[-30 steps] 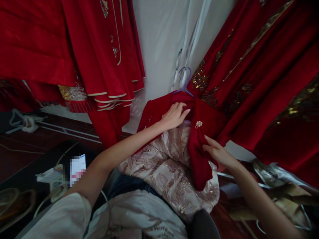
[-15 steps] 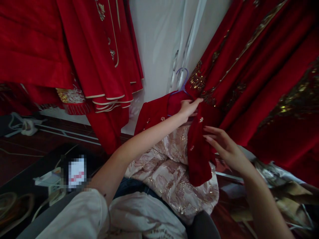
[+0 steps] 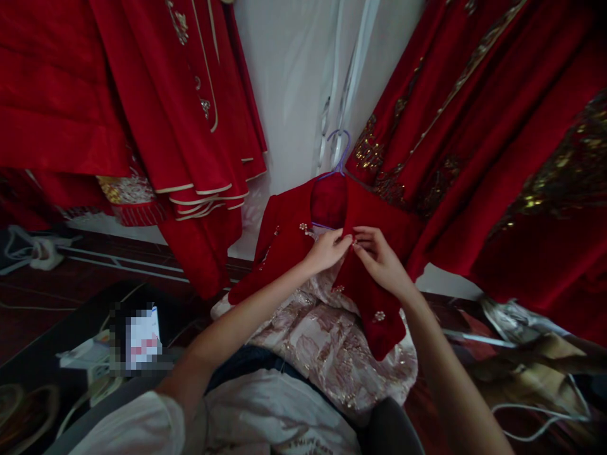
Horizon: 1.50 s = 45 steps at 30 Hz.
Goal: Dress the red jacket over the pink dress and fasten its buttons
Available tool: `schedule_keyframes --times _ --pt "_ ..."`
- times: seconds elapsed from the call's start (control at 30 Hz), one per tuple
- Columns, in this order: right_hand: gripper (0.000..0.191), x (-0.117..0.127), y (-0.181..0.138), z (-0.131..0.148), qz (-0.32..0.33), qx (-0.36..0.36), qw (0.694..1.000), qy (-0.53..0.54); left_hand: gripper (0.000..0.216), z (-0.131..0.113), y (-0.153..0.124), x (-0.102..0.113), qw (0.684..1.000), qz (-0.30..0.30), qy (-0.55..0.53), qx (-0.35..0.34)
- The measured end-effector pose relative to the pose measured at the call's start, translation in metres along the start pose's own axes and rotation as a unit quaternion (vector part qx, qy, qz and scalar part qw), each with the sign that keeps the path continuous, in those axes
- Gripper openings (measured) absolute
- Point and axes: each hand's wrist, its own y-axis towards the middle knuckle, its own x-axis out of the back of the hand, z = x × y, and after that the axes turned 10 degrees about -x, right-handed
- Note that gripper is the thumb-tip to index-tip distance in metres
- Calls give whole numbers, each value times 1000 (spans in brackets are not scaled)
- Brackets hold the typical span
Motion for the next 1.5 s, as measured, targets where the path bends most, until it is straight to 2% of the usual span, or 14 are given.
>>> schedule_keyframes --times 0.13,0.2,0.37,0.47,0.57,0.63,0.73,0.87,1.0,1.07,1.2,1.33,1.5 --pt "24 -17 0 11 15 -15 999 42 34 -5 -23 3 995 -88 0 37" --pt "28 -21 -3 14 18 -28 998 47 35 -8 -30 0 993 -108 -10 43" --pt "27 -25 -11 11 29 -40 995 89 37 -13 -35 -3 995 -88 -14 43" --pt "26 -27 -8 3 -3 -46 993 106 37 -10 -36 3 994 -77 73 41" --pt "29 -25 -5 -4 -37 -60 990 121 27 -1 -39 12 960 -141 238 40" --pt "29 -23 -4 -6 -46 -65 989 127 33 10 -40 18 933 -171 314 42" --pt "28 -20 -2 -10 -50 -66 989 123 49 27 -34 25 915 -168 365 36" --pt "31 -21 0 -18 -113 -56 985 114 64 45 -16 29 891 -170 420 36" --pt "32 -21 3 -20 -137 -47 983 110 49 58 -5 34 867 -170 464 65" --pt "31 -21 2 -20 -142 -44 983 110 41 63 -6 39 874 -179 447 60" --pt "29 -21 2 -25 -154 -40 981 109 32 59 -9 50 914 -206 347 48" --pt "32 -26 13 -29 -136 -38 985 103 21 34 6 55 942 -189 270 69" --pt "33 -36 40 -18 -68 -28 988 132 16 5 34 41 965 -155 204 54"
